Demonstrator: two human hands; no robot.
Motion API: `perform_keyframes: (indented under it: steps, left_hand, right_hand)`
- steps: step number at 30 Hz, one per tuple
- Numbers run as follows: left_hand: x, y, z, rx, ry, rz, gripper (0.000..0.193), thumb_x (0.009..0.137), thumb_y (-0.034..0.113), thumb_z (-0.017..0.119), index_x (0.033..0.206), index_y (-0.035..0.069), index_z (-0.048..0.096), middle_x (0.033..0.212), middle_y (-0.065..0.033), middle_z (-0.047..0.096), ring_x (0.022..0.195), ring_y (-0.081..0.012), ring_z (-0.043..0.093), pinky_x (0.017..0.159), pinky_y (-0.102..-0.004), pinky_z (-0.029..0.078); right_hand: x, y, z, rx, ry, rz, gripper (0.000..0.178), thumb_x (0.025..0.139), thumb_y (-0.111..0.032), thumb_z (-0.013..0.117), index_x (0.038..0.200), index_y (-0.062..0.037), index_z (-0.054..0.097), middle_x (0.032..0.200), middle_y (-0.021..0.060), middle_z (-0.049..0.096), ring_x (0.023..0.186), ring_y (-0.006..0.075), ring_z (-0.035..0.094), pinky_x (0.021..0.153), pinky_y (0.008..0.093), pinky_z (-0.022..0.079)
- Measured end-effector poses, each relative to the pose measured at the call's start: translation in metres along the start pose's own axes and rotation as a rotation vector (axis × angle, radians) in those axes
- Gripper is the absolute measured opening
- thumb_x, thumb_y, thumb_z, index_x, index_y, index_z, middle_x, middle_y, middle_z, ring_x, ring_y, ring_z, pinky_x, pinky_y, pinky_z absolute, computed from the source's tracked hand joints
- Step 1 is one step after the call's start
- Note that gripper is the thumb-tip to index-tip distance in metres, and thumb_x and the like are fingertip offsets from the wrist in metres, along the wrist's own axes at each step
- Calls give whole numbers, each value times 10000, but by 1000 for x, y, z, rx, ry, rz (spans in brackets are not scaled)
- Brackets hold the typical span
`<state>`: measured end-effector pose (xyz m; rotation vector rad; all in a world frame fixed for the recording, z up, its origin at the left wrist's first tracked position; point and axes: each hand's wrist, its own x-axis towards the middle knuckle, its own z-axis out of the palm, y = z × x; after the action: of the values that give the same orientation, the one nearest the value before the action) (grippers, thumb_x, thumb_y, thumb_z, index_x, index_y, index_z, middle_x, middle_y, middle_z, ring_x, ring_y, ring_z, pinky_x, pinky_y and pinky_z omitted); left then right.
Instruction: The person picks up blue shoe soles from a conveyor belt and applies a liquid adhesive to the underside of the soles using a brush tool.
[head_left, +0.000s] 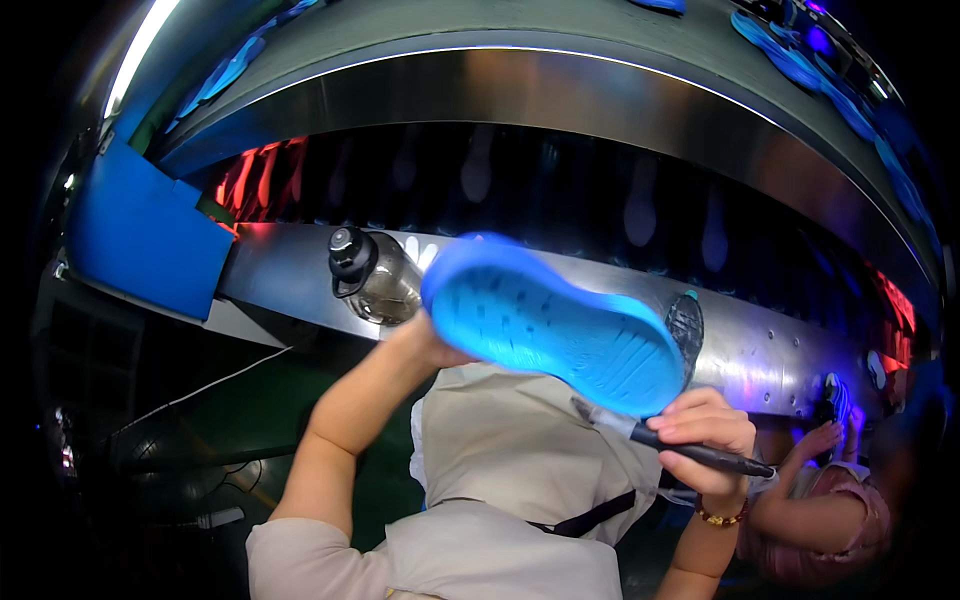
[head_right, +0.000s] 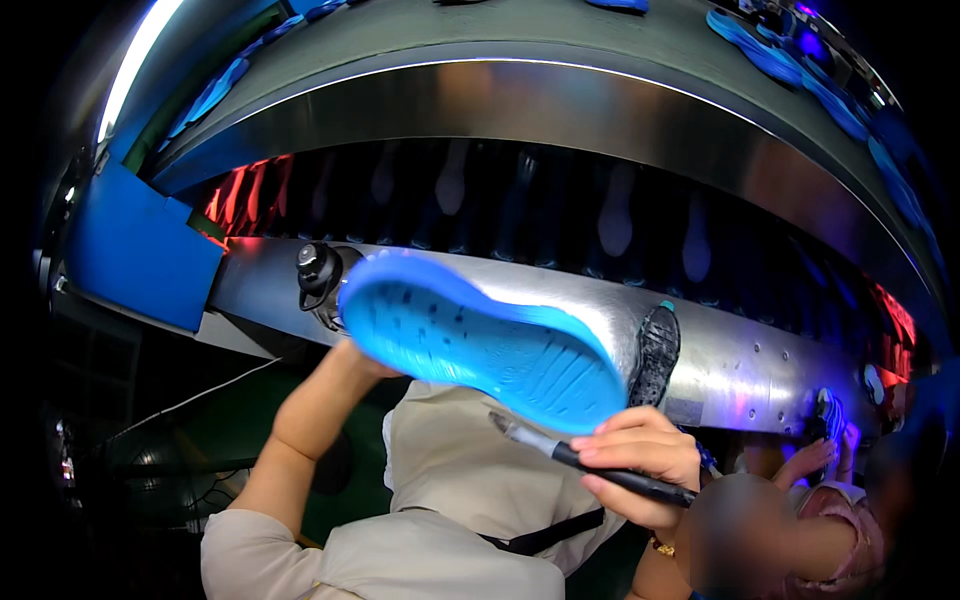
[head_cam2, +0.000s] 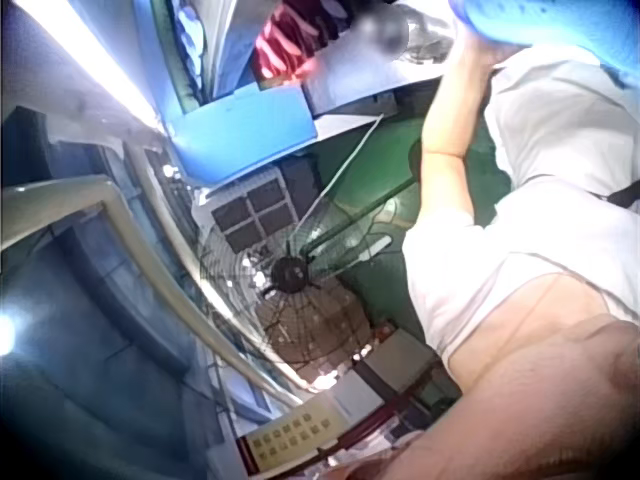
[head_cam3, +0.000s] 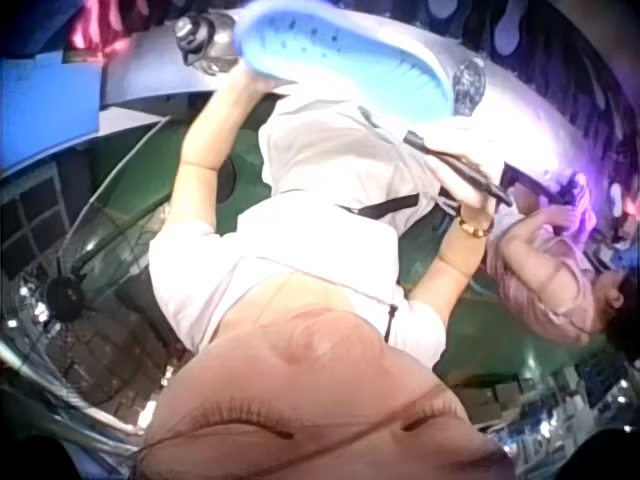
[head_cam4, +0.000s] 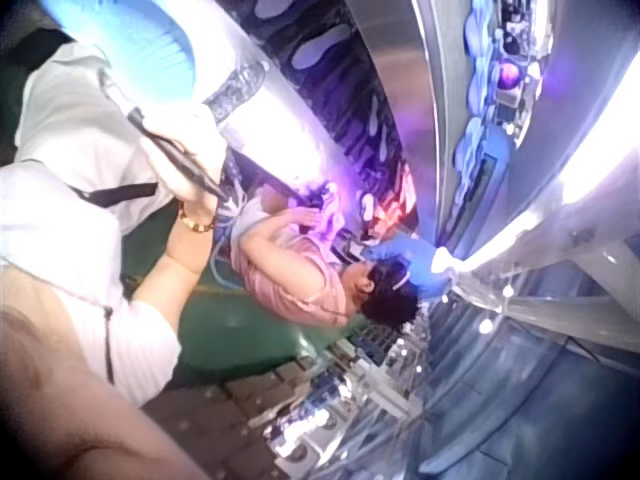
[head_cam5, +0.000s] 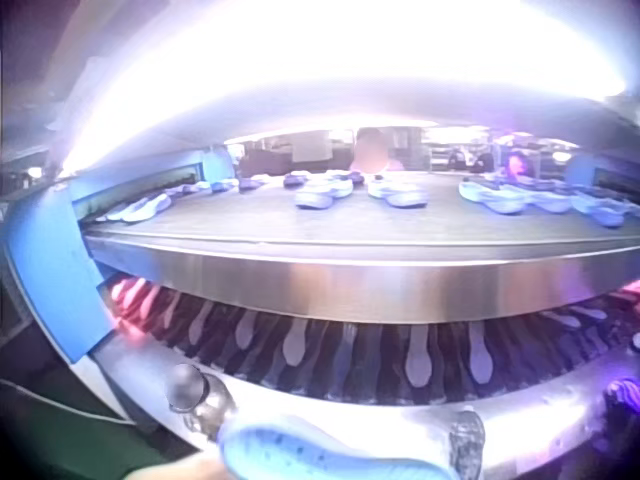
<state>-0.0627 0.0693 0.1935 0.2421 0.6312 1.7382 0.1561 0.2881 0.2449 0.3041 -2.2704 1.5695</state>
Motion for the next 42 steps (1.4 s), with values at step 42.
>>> perform_keyframes:
  steps: [42]
  left_hand:
    - [17,-64,59,-138,39,442,681,869,517,297,1344,33,234,1296,-191,383,1157,-324,432,979,-522,322]
  right_hand:
    - [0,21,74,798,416,287,223,708,47,613,930,53,592,962,194,602,963,267,574,878,366,432]
